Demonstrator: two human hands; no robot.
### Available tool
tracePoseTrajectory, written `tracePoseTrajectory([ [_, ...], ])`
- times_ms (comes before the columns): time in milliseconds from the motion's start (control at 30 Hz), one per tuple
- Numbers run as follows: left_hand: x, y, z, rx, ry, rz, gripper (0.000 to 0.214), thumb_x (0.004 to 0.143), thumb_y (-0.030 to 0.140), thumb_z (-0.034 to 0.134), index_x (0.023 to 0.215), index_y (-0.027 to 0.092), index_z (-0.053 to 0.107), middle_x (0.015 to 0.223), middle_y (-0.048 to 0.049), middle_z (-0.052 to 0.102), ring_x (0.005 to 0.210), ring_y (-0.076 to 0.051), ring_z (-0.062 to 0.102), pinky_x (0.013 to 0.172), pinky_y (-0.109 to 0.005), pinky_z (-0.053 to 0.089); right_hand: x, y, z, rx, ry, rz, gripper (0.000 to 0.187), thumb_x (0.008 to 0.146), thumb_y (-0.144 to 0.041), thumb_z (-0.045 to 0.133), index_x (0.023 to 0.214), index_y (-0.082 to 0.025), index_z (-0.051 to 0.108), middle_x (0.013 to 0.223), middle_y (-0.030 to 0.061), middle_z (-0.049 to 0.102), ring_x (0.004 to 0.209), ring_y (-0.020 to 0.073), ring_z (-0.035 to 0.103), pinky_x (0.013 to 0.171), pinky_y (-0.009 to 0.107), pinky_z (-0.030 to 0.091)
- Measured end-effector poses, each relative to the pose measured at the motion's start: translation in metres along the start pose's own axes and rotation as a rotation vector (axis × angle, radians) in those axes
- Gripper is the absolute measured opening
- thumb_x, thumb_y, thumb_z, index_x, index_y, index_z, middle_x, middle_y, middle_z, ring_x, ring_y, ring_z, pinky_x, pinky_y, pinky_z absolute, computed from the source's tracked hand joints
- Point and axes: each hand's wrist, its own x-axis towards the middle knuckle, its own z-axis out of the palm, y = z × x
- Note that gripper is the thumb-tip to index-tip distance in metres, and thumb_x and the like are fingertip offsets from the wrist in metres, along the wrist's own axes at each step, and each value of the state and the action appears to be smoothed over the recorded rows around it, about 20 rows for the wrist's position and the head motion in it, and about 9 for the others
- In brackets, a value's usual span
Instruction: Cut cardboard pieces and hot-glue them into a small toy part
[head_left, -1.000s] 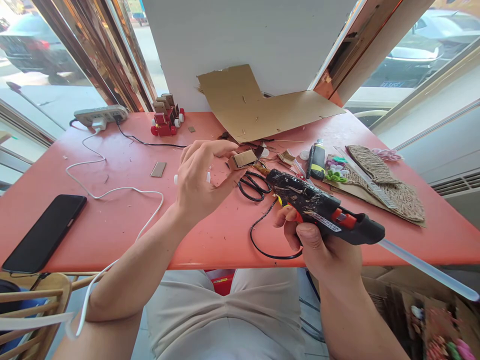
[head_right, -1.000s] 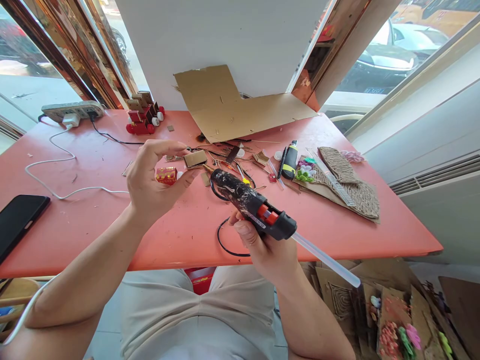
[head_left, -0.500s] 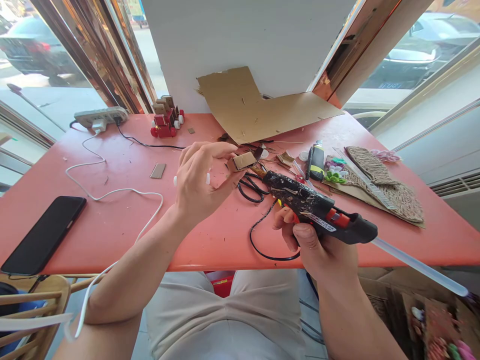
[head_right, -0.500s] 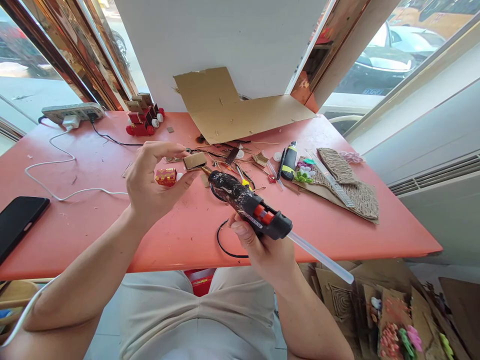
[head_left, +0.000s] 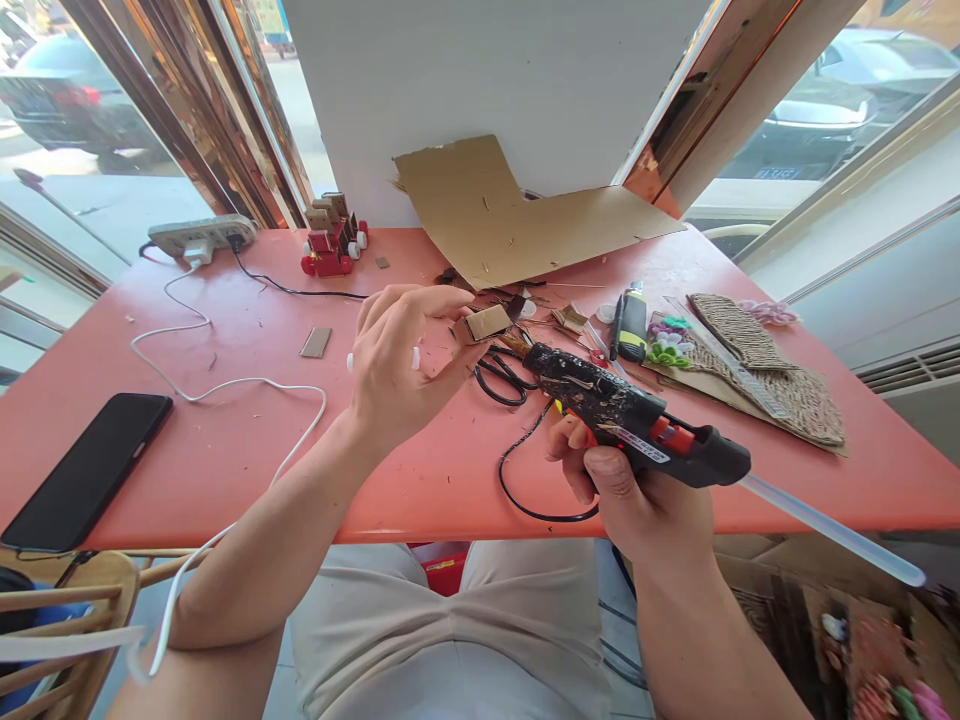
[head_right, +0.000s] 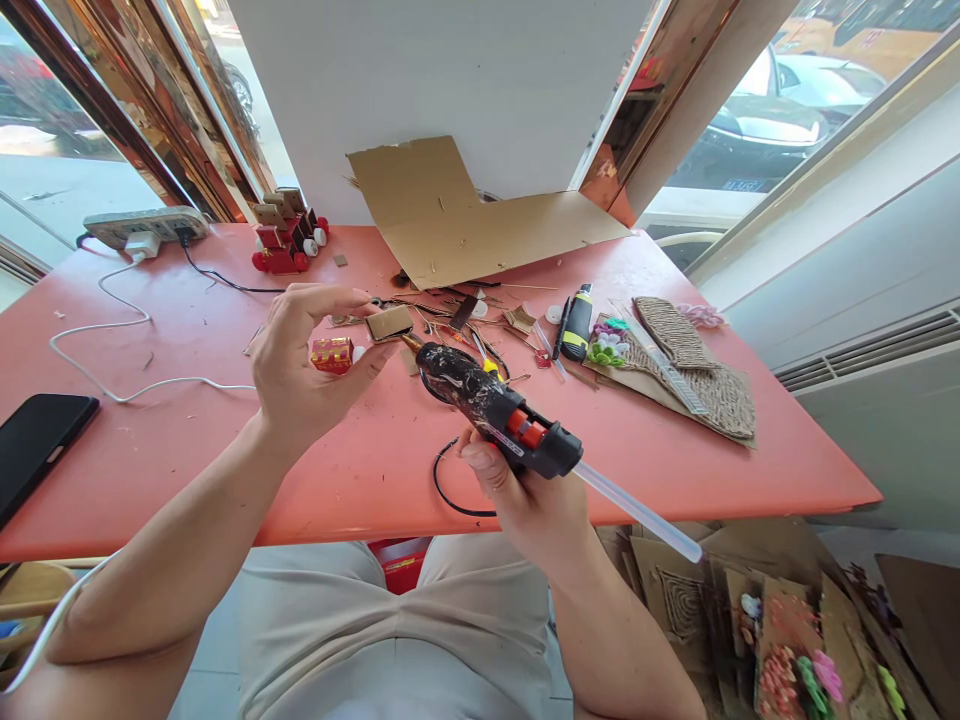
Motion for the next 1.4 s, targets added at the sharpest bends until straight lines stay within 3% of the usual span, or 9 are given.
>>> tracePoseTrajectory([
  [633,0.0008,-0.0029,0.0033,-0.037,0.11,0.094,0.021,0.101,0.042,0.078,0.116,0.029,0.072,0.1,-0.0031,0.084,0.092,-0.023,0.077,0.092,-0.04,0.062,-0.0018,0.001,0.0012,-0.046,-0.014,0.039,0.076,0.091,-0.098,0.057,0.068,-0.025,0.061,0.053,-0.0022,0.058,0.038,0.012,0.045,0.041,0.03,0.044],
  [867,0.0001,-0.0047,0.0025,-0.081,0.053,0.035,0.022,0.1,0.042,0.078,0.116,0.029,0.072,0.103,-0.0041,0.083,0.096,-0.024,0.077,0.097,-0.042,0.061,-0.0004,-0.0033,0.002,-0.064,0.017,0.037,0.078,0.089,-0.099,0.057,0.066,-0.025,0.06,0.052,-0.0017,0.061,0.036,0.0115,0.046,0.041,0.03,0.046],
  [1200,0.0009,-0.0038,0.0013,-0.036,0.067,0.061,0.022,0.1,0.041,0.078,0.116,0.028,0.072,0.101,-0.0037,0.083,0.094,-0.024,0.076,0.093,-0.041,0.061,-0.0014,-0.0003,-0.0017,0.018,-0.005,0.035,0.07,0.093,-0.09,0.063,0.072,-0.024,0.066,0.052,-0.0009,0.06,0.04,0.0123,0.047,0.039,0.027,0.041],
  [1400,0.0014,-0.0018,0.005,-0.02,0.151,0.145,0.019,0.1,0.036,0.078,0.116,0.029,0.07,0.099,-0.002,0.083,0.09,-0.022,0.076,0.089,-0.038,0.061,0.0004,-0.002,-0.0018,-0.016,-0.012,0.039,0.073,0.093,-0.094,0.058,0.071,-0.024,0.063,0.05,-0.0027,0.055,0.038,0.0107,0.042,0.04,0.027,0.038],
])
